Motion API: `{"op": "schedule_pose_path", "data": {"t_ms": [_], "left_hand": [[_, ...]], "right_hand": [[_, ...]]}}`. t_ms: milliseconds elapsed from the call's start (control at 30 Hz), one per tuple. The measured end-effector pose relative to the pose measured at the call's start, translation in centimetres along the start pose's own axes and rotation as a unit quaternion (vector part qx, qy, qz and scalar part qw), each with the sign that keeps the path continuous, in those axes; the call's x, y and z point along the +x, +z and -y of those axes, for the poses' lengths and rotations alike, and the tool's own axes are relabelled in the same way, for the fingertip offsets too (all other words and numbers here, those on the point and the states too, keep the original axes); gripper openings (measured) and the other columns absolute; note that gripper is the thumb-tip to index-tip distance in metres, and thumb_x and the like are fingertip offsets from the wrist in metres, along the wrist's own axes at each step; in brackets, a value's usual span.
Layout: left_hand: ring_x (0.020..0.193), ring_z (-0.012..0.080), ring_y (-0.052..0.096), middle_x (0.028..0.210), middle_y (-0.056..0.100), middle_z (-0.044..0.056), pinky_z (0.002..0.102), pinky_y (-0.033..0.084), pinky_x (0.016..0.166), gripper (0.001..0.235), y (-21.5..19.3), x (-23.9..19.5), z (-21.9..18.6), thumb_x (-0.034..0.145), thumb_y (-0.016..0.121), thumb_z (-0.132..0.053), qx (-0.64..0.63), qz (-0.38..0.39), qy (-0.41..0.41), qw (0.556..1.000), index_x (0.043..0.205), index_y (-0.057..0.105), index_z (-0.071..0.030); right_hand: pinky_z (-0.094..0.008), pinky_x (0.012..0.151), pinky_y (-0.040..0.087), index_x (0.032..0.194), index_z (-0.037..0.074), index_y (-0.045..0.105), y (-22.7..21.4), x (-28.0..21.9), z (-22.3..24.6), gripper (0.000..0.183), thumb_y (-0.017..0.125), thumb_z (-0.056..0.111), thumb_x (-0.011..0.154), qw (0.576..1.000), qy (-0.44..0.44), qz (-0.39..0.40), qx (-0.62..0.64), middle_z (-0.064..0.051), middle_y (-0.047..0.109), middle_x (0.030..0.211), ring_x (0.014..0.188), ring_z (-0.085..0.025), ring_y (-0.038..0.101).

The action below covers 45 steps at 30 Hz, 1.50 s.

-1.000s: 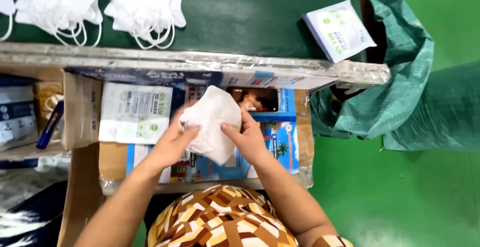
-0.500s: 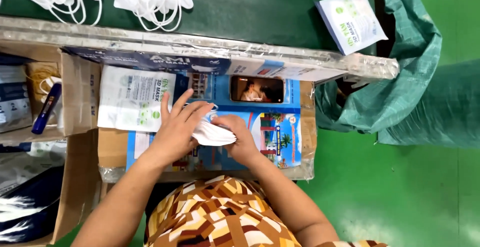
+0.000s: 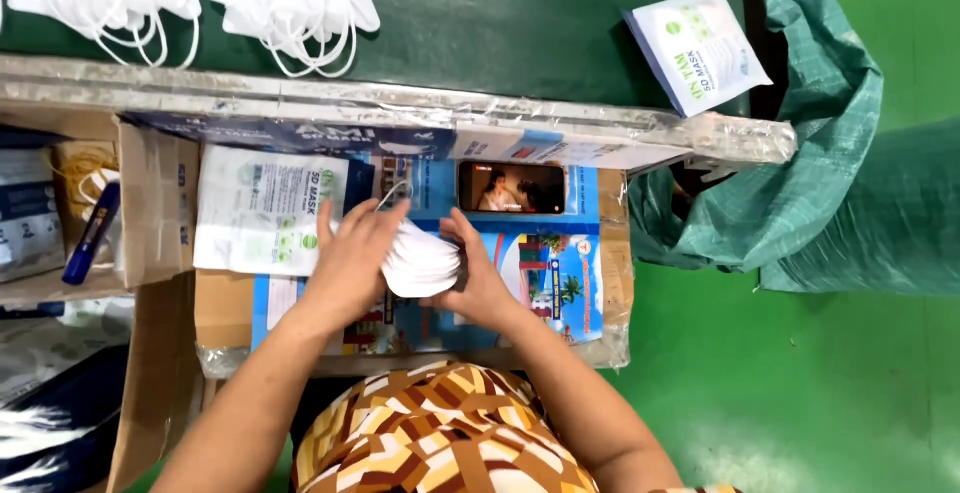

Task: Packaging face masks into plastic bags and a box from a conveyor belt.

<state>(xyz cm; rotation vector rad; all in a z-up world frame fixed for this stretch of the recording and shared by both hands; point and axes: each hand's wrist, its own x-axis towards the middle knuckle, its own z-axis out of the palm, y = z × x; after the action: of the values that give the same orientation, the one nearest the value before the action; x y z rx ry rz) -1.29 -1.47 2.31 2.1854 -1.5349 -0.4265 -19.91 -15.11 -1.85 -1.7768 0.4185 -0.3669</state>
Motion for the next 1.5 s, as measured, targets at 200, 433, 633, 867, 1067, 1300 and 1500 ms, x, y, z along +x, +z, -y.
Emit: {"op": "schedule_pose_path", "data": {"t_ms": [200, 433, 633, 867, 1067, 1300, 1500], "left_hand": [[0.129, 0.0247, 0.057, 0.132, 0.064, 0.006, 0.065, 0.012, 0.131, 0.069, -1.6, 0.3, -1.5, 0.086, 0.07, -0.009, -0.051, -0.008, 0.031, 0.998, 0.151, 0.047, -0.016], [0.127, 0.031, 0.054, 0.127, 0.06, 0.008, 0.07, 0.011, 0.122, 0.082, -0.8, 0.9, -1.3, 0.081, 0.077, -0.015, -0.06, -0.067, 0.028, 0.996, 0.154, 0.042, -0.009], [0.123, 0.0306, 0.055, 0.118, 0.059, 0.008, 0.07, 0.015, 0.119, 0.081, 1.2, -1.4, -1.8, 0.077, 0.081, -0.015, -0.016, -0.133, 0.124, 0.983, 0.15, 0.047, -0.013], [0.126, 0.0295, 0.053, 0.122, 0.06, 0.006, 0.071, 0.014, 0.119, 0.087, 0.8, -1.7, -1.1, 0.067, 0.086, -0.019, 0.014, -0.106, 0.09, 0.99, 0.146, 0.05, -0.014], [0.133, 0.038, 0.045, 0.131, 0.058, 0.014, 0.07, 0.016, 0.114, 0.086, -0.1, -1.7, -2.4, 0.061, 0.083, -0.021, -0.04, -0.099, 0.121, 0.987, 0.141, 0.051, -0.011], [0.116, 0.0347, 0.065, 0.124, 0.066, 0.014, 0.039, 0.053, 0.101, 0.037, 1.4, -1.6, 3.0, 0.092, 0.058, -0.009, -0.157, -0.203, -0.091, 0.962, 0.128, 0.068, -0.008], [0.103, 0.0396, 0.065, 0.113, 0.064, 0.019, 0.049, 0.054, 0.088, 0.032, 4.6, 1.3, 4.4, 0.096, 0.057, -0.013, 0.035, -0.124, -0.17, 0.977, 0.124, 0.066, -0.002]], "right_hand": [[-0.034, 0.119, 0.051, 0.157, 0.015, 0.052, 0.7, -0.9, -5.0, 0.068, 0.077, 0.002, 0.095, 0.991, -0.023, -0.059, -0.116, -0.011, 0.066, 0.141, 0.132, -0.026, 0.064], [-0.036, 0.102, 0.051, 0.132, 0.006, 0.057, 0.8, 1.2, -0.1, 0.056, 0.085, 0.005, 0.083, 0.993, 0.015, -0.056, -0.103, -0.015, 0.066, 0.124, 0.117, -0.029, 0.066], [-0.034, 0.091, 0.058, 0.111, 0.009, 0.063, 2.1, -0.5, -1.1, 0.037, 0.087, 0.008, 0.082, 0.993, -0.073, -0.067, -0.07, -0.01, 0.072, 0.113, 0.104, -0.025, 0.073], [-0.037, 0.099, 0.056, 0.122, 0.009, 0.066, 1.9, 0.2, 1.3, 0.043, 0.087, 0.009, 0.085, 0.987, -0.138, -0.036, -0.078, -0.011, 0.072, 0.121, 0.113, -0.031, 0.071], [-0.038, 0.1, 0.052, 0.122, 0.006, 0.065, 0.6, 0.2, 1.0, 0.048, 0.082, 0.011, 0.078, 0.991, -0.121, 0.014, -0.053, -0.015, 0.067, 0.124, 0.117, -0.034, 0.065], [-0.035, 0.078, 0.055, 0.126, 0.002, 0.076, -9.2, -3.5, 5.4, 0.036, 0.066, 0.017, 0.095, 0.961, 0.176, 0.19, 0.097, -0.014, 0.076, 0.099, 0.084, -0.021, 0.071], [-0.035, 0.094, 0.056, 0.123, 0.007, 0.066, -8.7, -2.5, 4.6, 0.04, 0.073, 0.016, 0.084, 0.953, 0.076, 0.05, 0.289, -0.007, 0.073, 0.12, 0.108, -0.016, 0.069]]}}
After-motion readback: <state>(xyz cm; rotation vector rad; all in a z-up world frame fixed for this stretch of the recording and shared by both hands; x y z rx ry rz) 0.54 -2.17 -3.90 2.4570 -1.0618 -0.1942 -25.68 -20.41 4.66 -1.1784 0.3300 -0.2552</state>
